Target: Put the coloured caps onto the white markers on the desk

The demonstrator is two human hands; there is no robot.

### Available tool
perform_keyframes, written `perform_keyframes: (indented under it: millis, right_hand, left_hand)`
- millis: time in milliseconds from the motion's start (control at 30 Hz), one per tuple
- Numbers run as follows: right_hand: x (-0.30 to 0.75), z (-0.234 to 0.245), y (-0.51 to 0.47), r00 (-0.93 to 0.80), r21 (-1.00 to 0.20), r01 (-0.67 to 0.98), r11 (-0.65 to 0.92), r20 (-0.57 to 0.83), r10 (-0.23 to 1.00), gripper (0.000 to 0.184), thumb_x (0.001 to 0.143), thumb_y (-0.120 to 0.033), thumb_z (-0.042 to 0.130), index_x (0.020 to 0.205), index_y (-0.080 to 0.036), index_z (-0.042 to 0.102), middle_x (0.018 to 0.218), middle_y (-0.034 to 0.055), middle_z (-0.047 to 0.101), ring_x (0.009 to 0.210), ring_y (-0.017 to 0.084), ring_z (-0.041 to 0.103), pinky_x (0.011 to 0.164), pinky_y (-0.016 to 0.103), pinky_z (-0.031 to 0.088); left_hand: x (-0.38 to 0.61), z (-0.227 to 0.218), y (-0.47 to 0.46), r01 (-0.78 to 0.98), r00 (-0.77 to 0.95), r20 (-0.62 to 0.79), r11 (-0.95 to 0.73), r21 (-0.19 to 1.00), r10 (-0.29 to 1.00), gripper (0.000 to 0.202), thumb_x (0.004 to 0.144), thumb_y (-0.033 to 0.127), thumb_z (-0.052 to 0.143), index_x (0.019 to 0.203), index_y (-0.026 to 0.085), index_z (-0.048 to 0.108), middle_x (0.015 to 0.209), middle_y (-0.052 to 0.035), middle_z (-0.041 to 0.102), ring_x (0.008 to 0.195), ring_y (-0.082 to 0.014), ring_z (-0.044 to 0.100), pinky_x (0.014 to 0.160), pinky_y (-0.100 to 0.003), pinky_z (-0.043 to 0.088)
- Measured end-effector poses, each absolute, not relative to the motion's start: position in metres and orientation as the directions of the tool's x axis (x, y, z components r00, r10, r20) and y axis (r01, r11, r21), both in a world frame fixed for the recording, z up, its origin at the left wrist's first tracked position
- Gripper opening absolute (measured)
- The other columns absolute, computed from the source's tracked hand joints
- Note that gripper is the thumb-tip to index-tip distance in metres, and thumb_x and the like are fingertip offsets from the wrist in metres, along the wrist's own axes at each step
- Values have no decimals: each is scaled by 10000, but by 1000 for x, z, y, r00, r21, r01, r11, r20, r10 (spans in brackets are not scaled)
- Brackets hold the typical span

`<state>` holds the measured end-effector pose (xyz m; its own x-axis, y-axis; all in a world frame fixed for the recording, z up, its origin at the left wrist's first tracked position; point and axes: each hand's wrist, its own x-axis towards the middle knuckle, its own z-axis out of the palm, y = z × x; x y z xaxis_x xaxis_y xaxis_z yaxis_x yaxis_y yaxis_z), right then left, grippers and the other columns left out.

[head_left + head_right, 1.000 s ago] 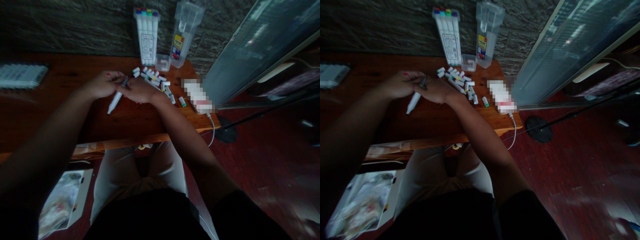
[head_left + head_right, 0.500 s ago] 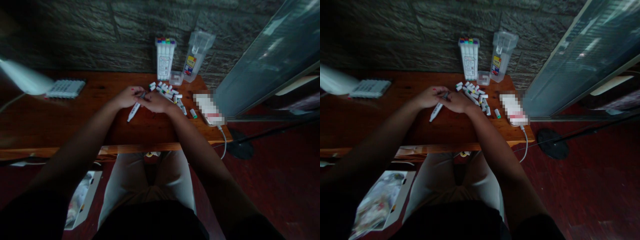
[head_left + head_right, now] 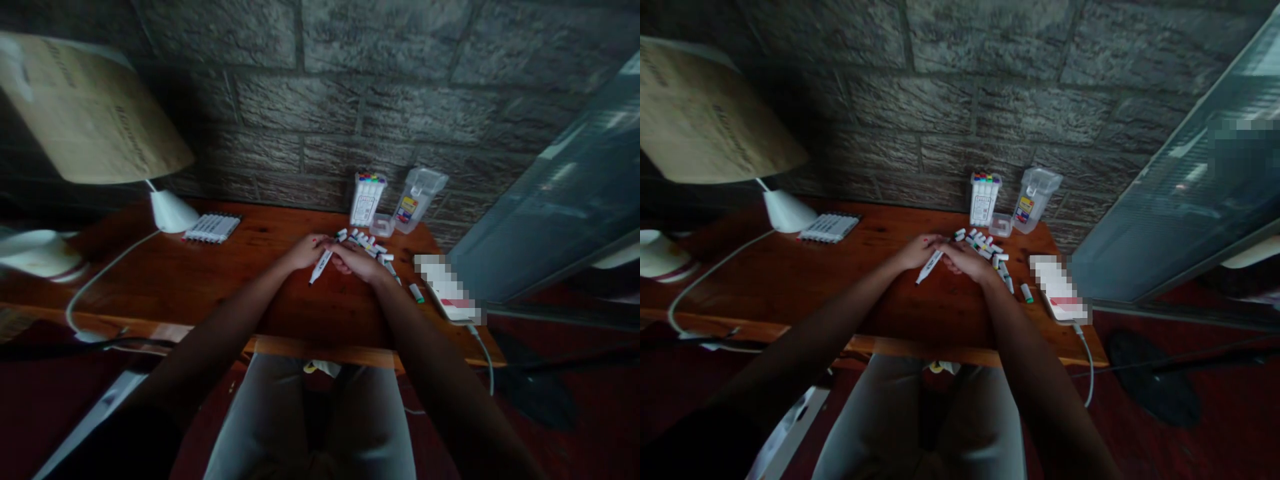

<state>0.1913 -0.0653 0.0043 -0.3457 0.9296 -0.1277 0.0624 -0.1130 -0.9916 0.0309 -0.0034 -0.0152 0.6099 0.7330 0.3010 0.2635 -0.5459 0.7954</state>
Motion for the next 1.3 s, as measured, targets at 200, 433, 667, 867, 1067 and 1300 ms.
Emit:
perform_keyframes:
  millis: [200, 433, 667, 867, 1067, 1300]
  right_hand:
    - [192, 4, -57, -327, -989, -33, -147, -128, 936, 403, 758, -497, 663, 653, -215, 396, 450, -121, 262, 368, 34, 201, 368, 193, 134]
    - [185, 15, -43, -292, -961, 70, -268, -277, 915, 398, 712, -444, 701, 617, -202, 401, 467, -97, 351, 391, 39, 274, 375, 181, 168]
    - [199, 8, -48, -382, -932, -290, -217, -95, 919, 581, 761, -514, 681, 550, -219, 227, 419, -105, 206, 368, 47, 193, 373, 216, 175]
    - [188, 1, -51, -381, -969, -180, -170, -91, 920, 511, 805, -590, 614, 545, -210, 393, 381, -81, 296, 333, 55, 232, 352, 219, 137]
    - [184, 1, -49, -311, -968, -113, -226, -182, 933, 569, 797, -718, 566, 597, -191, 484, 360, -85, 308, 302, 43, 209, 328, 192, 119]
    - [183, 5, -55, -294, -987, -103, -122, -87, 952, 591, 764, -709, 650, 563, -193, 443, 403, -81, 321, 355, 39, 252, 356, 196, 165]
  left_hand:
    - [41, -19, -4, 319, 446, 473, -629, 709, 760, 394, 959, 368, 422, 627, 170, 494, 587, 20, 522, 595, -108, 475, 608, -225, 356]
    - [44, -15, 11, 341, 468, 291, -474, 812, 834, 447, 975, 369, 392, 611, 153, 537, 563, 16, 540, 578, -118, 492, 586, -229, 355]
    - [46, -18, 6, 387, 535, 382, -621, 682, 753, 348, 942, 284, 469, 678, 128, 633, 673, -22, 659, 636, -126, 546, 619, -219, 382]
    - [48, -21, 4, 489, 586, 320, -639, 594, 745, 196, 805, 68, 547, 687, 123, 694, 731, -56, 714, 652, -133, 591, 619, -217, 389]
    - [47, -23, 7, 486, 600, 326, -656, 577, 731, 178, 757, 37, 546, 661, 118, 671, 690, -36, 698, 599, -109, 557, 584, -208, 361]
    - [48, -20, 5, 502, 583, 327, -646, 575, 744, 170, 752, 67, 551, 653, 125, 676, 692, -51, 691, 625, -131, 575, 601, -224, 392]
